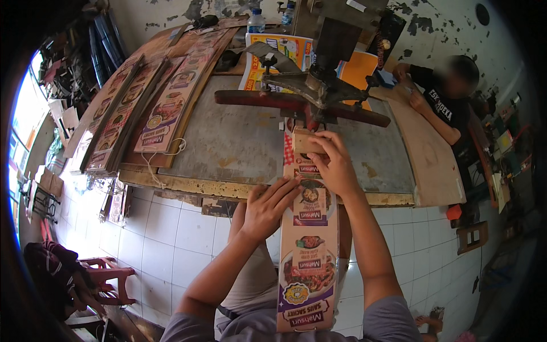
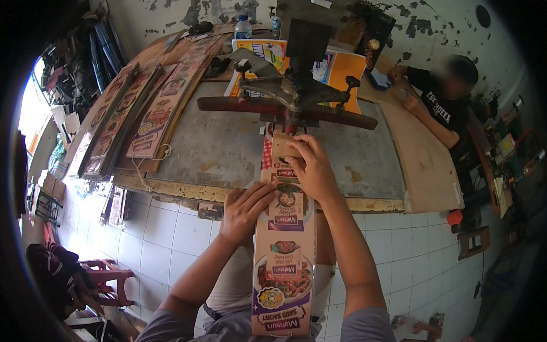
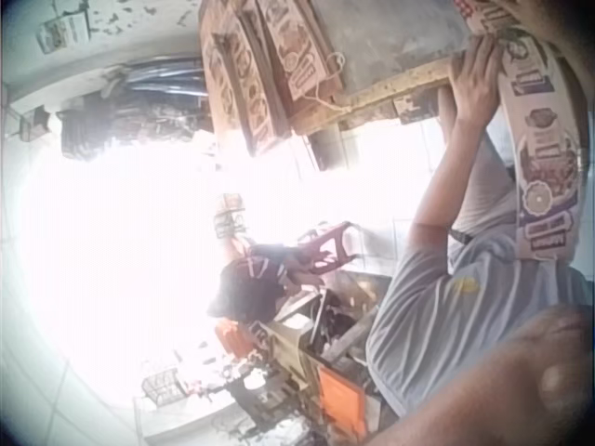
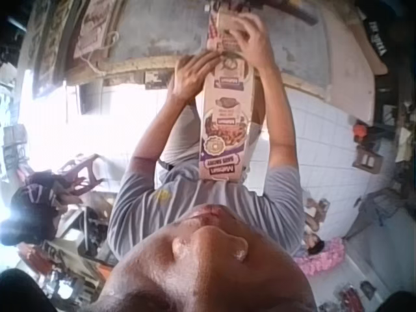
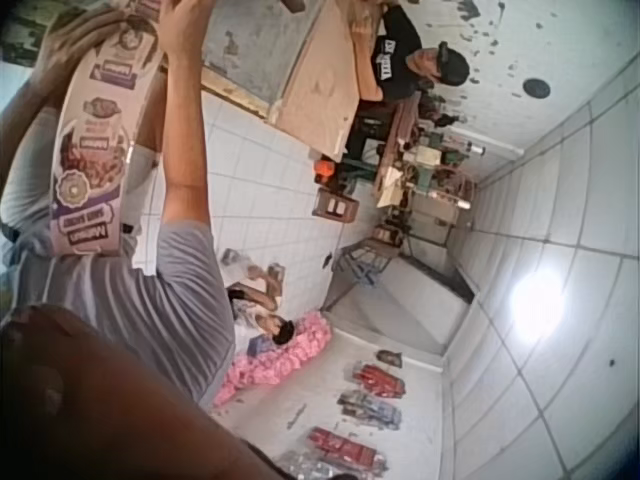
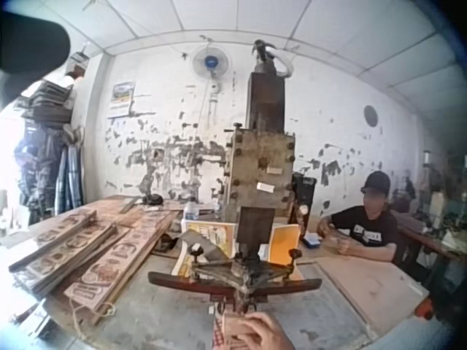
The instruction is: The person aligns a printed cardboard strip on a flatbed screen-printing press and uses a wooden squeegee to apply ink through a stencil onto the cardboard.
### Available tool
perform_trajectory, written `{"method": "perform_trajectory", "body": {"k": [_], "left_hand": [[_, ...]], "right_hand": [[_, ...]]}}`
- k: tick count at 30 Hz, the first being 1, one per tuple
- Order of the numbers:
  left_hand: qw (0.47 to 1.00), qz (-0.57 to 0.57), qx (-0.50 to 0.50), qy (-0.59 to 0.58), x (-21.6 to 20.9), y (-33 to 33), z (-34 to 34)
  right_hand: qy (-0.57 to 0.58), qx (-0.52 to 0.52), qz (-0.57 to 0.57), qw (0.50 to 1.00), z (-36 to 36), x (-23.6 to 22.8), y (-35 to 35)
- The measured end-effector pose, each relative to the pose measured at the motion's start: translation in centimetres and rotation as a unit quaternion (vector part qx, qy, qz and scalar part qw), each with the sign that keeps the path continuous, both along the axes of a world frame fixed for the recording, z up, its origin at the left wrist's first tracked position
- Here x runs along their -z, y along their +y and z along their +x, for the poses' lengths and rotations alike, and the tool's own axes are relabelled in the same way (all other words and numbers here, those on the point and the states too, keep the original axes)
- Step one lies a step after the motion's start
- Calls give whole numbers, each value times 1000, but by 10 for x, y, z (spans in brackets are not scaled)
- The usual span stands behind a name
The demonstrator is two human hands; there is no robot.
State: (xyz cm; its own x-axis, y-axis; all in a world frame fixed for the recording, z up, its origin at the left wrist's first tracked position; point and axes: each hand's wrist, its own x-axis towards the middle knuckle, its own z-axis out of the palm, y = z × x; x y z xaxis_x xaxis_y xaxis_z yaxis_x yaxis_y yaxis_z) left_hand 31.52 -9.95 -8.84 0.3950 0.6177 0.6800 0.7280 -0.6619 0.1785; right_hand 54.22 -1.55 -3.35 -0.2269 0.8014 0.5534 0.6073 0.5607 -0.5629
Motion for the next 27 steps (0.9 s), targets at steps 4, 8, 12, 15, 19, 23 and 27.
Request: {"method": "perform_trajectory", "body": {"k": [4,8,12,15,19,23,27], "left_hand": [[1000,0,-2,-6,-1,0,2],[1000,-6,-4,-11,-3,-1,3],[1000,9,-9,-5,0,1,3],[1000,19,-11,4,0,2,4],[1000,11,-9,-7,-4,0,4],[1000,12,-11,-2,-4,0,3],[1000,7,-6,-4,-5,-1,4]], "right_hand": [[-5,4,6,1000,1,1,1],[-5,17,9,1000,1,-1,-1],[-35,42,47,997,1,-4,-2],[-34,41,55,997,1,-4,-3],[-13,34,36,999,0,-2,-3],[-20,38,29,999,1,-1,-3],[9,35,-6,999,1,-3,-5]]}}
